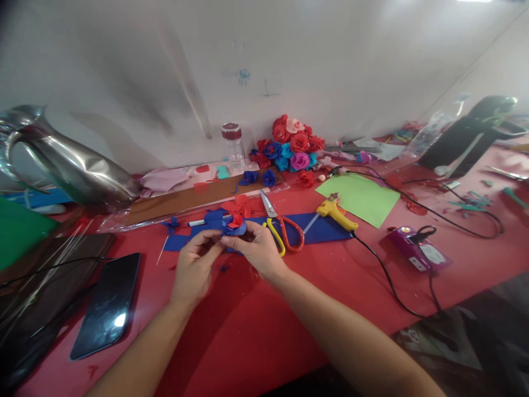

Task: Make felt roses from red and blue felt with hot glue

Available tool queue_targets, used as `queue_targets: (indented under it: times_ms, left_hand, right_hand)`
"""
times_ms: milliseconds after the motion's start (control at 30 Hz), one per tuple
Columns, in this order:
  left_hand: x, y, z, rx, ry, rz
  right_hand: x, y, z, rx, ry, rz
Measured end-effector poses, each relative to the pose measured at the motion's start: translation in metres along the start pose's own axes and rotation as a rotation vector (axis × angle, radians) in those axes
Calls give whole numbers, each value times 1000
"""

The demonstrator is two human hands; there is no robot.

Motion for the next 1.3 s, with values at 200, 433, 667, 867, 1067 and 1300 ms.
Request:
queue_targets:
  times_ms: [200, 433, 667, 867, 1067, 1300]
  left_hand:
    - [5, -9, 3, -206, 77, 243]
    - [19, -17, 9, -416, 31, 461]
    - [20, -22, 10, -428, 1, 453]
    - [17, -28, 12, -471, 39, 470]
    - [13, -29, 11, -493, 89, 467]
    - [10, -29, 12, -499, 104, 450]
  right_hand:
    - [2, 2, -1, 35, -75, -73]
    - [11, 8, 0, 143, -183, -146]
    - [9, 9, -2, 127, -177, -130]
    - [7, 11, -2, 138, -171, -158]
    - [2, 10, -4, 201, -198, -250]
    - [-2, 13, -6, 287, -158, -289]
Point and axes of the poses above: each hand's wrist, its own z-axis away from the middle knuckle, its own x-axis out of the palm, y = z × x, the point moved 10 cm from there along -z, towards the middle knuckle, and after that the axes turned 12 degrees about x, right-handed, at the moved point
